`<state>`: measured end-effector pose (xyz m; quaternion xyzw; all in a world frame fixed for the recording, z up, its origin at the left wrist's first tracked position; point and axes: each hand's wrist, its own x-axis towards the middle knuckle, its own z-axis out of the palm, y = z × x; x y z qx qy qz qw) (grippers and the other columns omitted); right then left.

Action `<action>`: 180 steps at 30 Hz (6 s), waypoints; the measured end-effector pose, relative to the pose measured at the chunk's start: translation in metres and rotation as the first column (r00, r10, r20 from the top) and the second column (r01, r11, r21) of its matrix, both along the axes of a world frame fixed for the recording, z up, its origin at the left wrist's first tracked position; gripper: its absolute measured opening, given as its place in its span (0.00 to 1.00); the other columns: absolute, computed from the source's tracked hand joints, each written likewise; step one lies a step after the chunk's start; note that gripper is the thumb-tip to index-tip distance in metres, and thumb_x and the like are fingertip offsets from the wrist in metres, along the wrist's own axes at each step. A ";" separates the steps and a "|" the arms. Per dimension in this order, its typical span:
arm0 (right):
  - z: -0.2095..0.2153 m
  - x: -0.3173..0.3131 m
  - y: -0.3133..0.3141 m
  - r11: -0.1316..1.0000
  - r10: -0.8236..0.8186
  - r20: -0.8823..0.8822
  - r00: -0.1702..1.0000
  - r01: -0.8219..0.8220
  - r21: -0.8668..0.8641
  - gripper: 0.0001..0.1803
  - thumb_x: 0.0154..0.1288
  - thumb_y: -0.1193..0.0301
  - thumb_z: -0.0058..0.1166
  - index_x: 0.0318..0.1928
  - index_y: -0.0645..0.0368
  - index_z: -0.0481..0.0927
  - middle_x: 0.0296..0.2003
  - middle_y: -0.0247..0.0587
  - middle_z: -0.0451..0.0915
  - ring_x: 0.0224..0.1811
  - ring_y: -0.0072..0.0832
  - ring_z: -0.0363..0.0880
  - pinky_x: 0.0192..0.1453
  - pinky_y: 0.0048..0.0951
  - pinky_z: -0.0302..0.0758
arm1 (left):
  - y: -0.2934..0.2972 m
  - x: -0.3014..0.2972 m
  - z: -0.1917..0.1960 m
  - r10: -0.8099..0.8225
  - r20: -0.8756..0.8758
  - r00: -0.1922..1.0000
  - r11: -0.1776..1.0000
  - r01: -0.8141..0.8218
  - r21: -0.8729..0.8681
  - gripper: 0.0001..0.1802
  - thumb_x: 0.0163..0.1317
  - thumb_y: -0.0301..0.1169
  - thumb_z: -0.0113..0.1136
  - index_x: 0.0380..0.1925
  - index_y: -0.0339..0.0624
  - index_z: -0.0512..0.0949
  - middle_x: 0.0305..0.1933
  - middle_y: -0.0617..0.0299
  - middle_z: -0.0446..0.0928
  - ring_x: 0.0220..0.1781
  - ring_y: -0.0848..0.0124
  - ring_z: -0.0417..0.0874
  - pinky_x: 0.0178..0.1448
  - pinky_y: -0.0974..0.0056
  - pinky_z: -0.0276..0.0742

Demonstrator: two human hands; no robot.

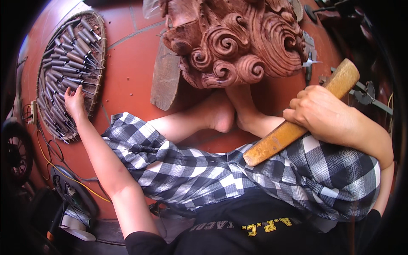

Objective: The person carves a wooden sculpture using a chisel and mallet, then switches to a rotary power tool to refine the details. The person works on the intricate swirl patterns of the sculpture while seated on the floor.

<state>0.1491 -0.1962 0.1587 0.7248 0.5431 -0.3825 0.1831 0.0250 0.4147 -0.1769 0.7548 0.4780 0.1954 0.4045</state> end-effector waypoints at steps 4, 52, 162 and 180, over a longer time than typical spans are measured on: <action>0.002 -0.001 0.004 1.000 0.001 0.001 1.000 -0.001 -0.017 0.04 0.56 0.73 0.58 0.34 0.57 0.80 0.30 0.41 0.82 0.40 0.41 0.85 0.47 0.40 0.79 | 0.007 -0.006 0.011 0.005 -0.010 1.000 0.999 -0.005 -0.052 0.45 0.61 0.35 0.77 0.74 0.35 0.64 0.57 0.52 0.79 0.44 0.69 0.85 0.44 0.65 0.86; 0.004 0.010 0.005 1.000 -0.008 -0.055 0.998 0.007 -0.020 0.06 0.56 0.72 0.58 0.36 0.56 0.80 0.29 0.41 0.82 0.37 0.40 0.86 0.43 0.41 0.78 | -0.037 0.008 0.040 0.015 -0.110 0.994 0.992 -0.028 -0.123 0.55 0.59 0.45 0.76 0.77 0.28 0.57 0.67 0.39 0.73 0.50 0.63 0.85 0.46 0.62 0.87; 0.029 -0.087 -0.029 -0.832 0.349 -0.500 0.793 0.508 0.224 0.25 0.61 0.50 0.61 0.49 0.53 0.73 0.36 0.34 0.72 0.42 0.31 0.73 0.57 0.46 0.71 | -0.441 -0.045 0.311 -0.815 0.575 0.075 0.049 0.997 -0.060 0.42 0.66 0.70 0.55 0.28 0.35 0.86 0.26 0.49 0.84 0.36 0.54 0.88 0.43 0.52 0.80; 0.042 -0.040 -0.029 -0.769 0.089 -0.396 0.914 0.316 0.556 0.25 0.76 0.44 0.42 0.40 0.54 0.77 0.31 0.39 0.85 0.32 0.37 0.87 0.42 0.45 0.80 | -0.118 -0.325 0.191 -0.004 -0.167 0.986 0.889 0.080 0.450 0.22 0.65 0.47 0.70 0.24 0.38 0.88 0.21 0.60 0.82 0.28 0.64 0.81 0.48 0.56 0.74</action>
